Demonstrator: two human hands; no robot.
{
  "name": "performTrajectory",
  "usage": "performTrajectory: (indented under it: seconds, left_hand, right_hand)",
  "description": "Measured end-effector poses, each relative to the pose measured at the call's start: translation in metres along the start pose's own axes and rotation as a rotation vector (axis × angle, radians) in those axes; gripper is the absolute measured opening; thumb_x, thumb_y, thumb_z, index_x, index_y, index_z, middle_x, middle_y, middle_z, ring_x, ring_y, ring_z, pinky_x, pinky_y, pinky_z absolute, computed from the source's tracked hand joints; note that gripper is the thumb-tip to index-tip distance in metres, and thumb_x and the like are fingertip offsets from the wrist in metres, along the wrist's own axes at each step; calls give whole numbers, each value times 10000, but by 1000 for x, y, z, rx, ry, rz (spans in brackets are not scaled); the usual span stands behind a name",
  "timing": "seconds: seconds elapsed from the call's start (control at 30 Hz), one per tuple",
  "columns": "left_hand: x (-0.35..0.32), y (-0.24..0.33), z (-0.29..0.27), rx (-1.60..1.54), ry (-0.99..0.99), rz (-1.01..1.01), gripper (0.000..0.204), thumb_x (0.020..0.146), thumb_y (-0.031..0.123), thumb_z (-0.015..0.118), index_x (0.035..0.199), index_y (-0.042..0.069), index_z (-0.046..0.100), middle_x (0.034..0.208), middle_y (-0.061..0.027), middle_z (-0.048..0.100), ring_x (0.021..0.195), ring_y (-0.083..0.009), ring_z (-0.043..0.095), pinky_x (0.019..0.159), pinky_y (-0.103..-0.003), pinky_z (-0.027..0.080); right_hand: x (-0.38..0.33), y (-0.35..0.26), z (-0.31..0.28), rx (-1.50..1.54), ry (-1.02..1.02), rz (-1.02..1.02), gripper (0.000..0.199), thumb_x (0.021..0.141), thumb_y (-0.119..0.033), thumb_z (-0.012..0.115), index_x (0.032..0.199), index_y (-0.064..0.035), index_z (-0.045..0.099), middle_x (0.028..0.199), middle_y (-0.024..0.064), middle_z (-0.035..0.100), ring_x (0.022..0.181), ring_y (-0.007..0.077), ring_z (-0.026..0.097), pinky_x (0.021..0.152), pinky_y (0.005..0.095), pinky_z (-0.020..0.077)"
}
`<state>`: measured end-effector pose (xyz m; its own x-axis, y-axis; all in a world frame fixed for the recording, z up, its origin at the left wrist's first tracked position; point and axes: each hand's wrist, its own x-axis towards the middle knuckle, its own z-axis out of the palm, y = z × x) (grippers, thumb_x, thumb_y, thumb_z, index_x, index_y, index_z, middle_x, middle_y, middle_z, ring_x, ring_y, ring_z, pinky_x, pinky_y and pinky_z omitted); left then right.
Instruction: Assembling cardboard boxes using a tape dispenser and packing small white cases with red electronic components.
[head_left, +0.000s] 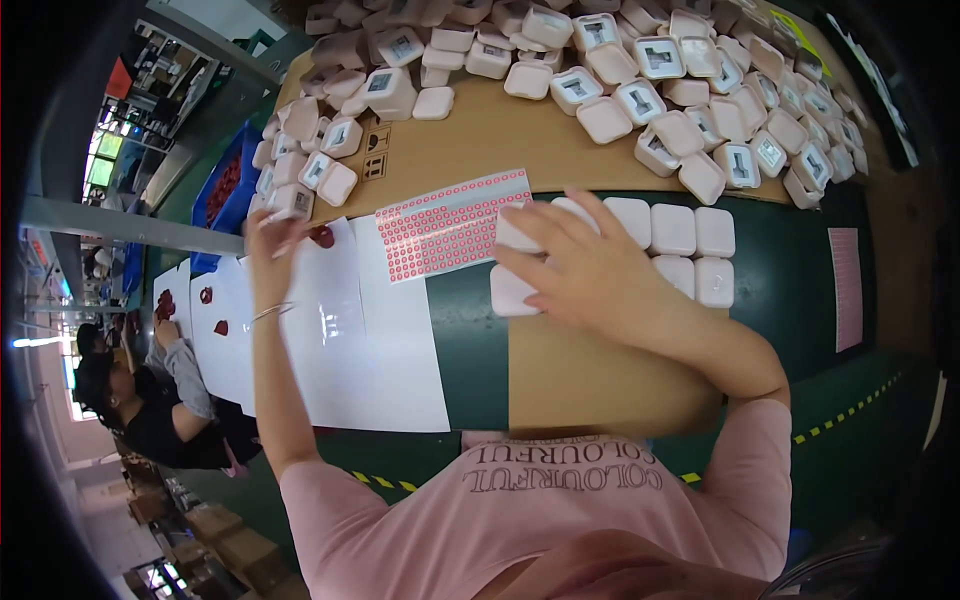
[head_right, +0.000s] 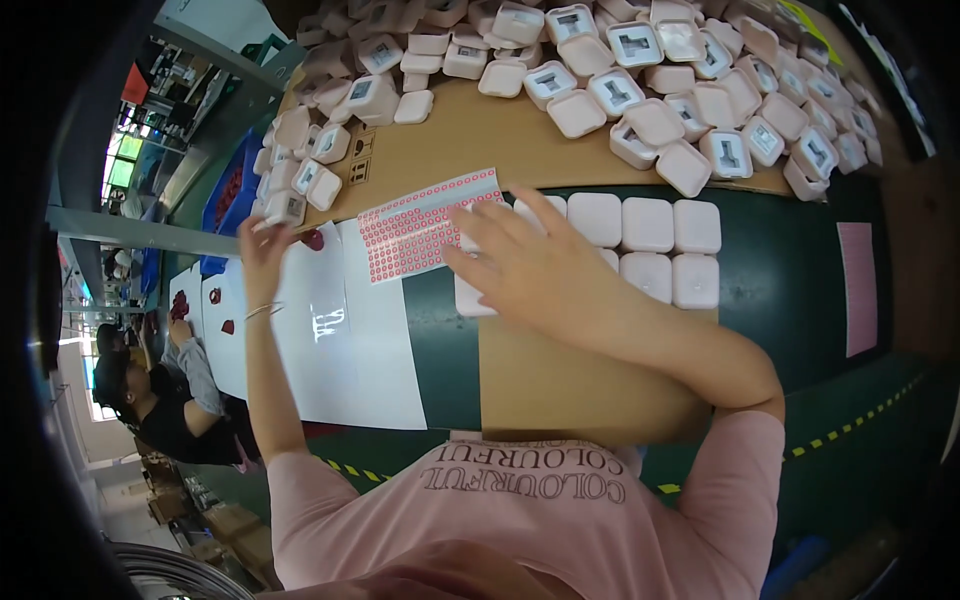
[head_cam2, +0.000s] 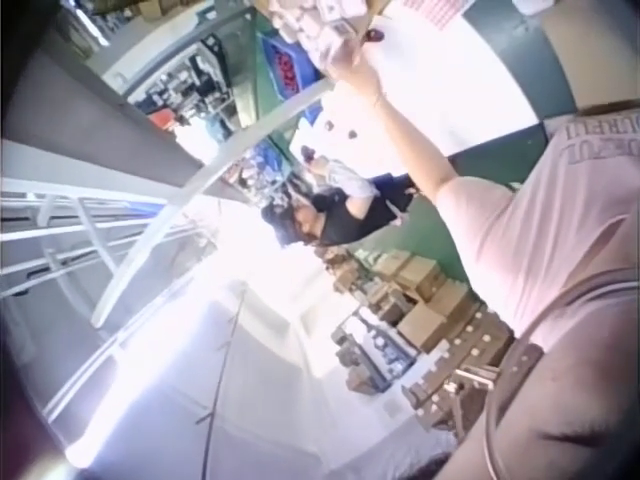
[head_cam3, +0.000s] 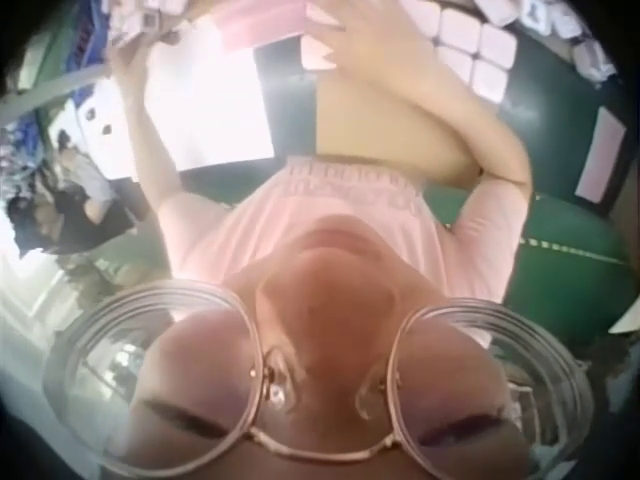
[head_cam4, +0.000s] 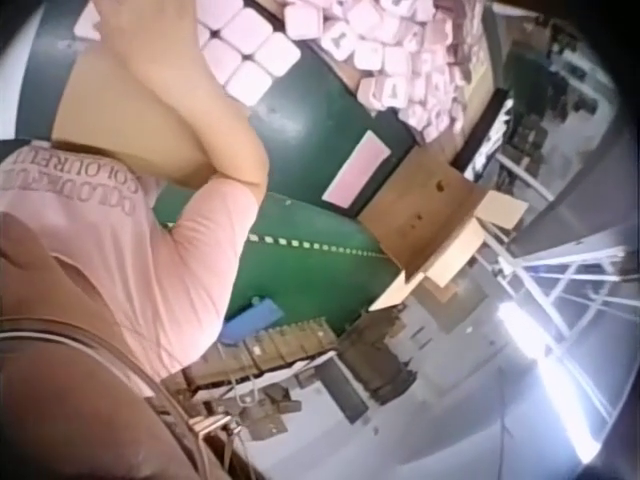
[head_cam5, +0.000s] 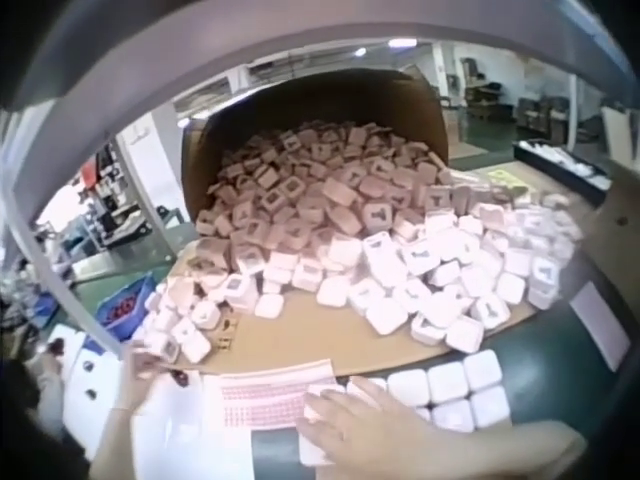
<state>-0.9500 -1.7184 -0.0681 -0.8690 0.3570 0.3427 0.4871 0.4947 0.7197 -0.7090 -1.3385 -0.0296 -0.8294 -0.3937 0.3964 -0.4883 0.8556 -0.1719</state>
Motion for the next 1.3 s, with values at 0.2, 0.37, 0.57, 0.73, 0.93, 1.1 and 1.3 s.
performTrajectory:
  seconds: [0.2, 0.37, 0.57, 0.73, 0.93, 1.1, 1.3]
  left_hand:
    - [-3, 220, 155, -359, -645, 179, 639, 746, 72, 768, 1270, 62, 402, 887, -61, 629, 839, -141, 623, 769, -277, 504]
    - [29, 261, 192, -575, -822, 133, 690, 752, 57, 755, 1306, 90, 346, 850, -33, 606, 807, -110, 594, 748, -253, 478]
    - [70, 262, 228, -730, -790, 131, 550, 826, 51, 658, 1294, 105, 375, 1074, -82, 568, 913, -147, 605, 791, -311, 474]
    - [118, 205, 266, 606, -325, 914, 381, 835, 91, 557, 1209, 135, 502, 1150, -81, 558, 1121, -245, 514, 929, -395, 413]
    - [143, 190, 294, 771, -314, 1105, 364, 825, 74, 506, 1176, 169, 529, 1207, -66, 536, 1177, -245, 467, 964, -389, 375]
    - [140, 202, 283, 924, -462, 943, 358, 778, 134, 598, 1130, 168, 546, 1179, -47, 546, 1150, -230, 472, 944, -367, 363]
    - [101, 227, 229, 516, -416, 634, 553, 605, 286, 821, 1064, 94, 579, 1003, -99, 599, 1050, -274, 533, 946, -370, 353]
  right_hand:
    - [-11, 24, -21, 124, 73, 90, 491, 702, -109, 708, 1167, -83, 552, 1212, 121, 531, 1052, 270, 558, 846, 370, 475]
    - [-18, 42, -70, 112, 245, 202, 438, 685, -44, 703, 1105, -57, 579, 1075, 96, 583, 904, 265, 605, 748, 342, 504]
    - [-27, 76, -90, 53, 330, 315, 379, 718, 22, 657, 1085, -53, 597, 989, 118, 607, 876, 285, 611, 737, 347, 506]
    - [-42, 92, -130, -57, 637, 334, 371, 725, 46, 655, 1074, -73, 616, 1009, 93, 628, 865, 260, 622, 713, 316, 508]
    - [-45, 91, -135, 67, 718, 306, 364, 736, 25, 683, 1078, -84, 624, 1024, 86, 638, 845, 234, 628, 706, 287, 500]
    - [-44, 86, -132, 160, 717, 309, 359, 740, 3, 705, 1079, -80, 623, 1028, 76, 651, 851, 206, 639, 713, 283, 501]
    - [-38, 77, -122, 243, 645, 282, 370, 712, 25, 721, 1067, -24, 628, 1038, 94, 657, 902, 170, 632, 748, 262, 501]
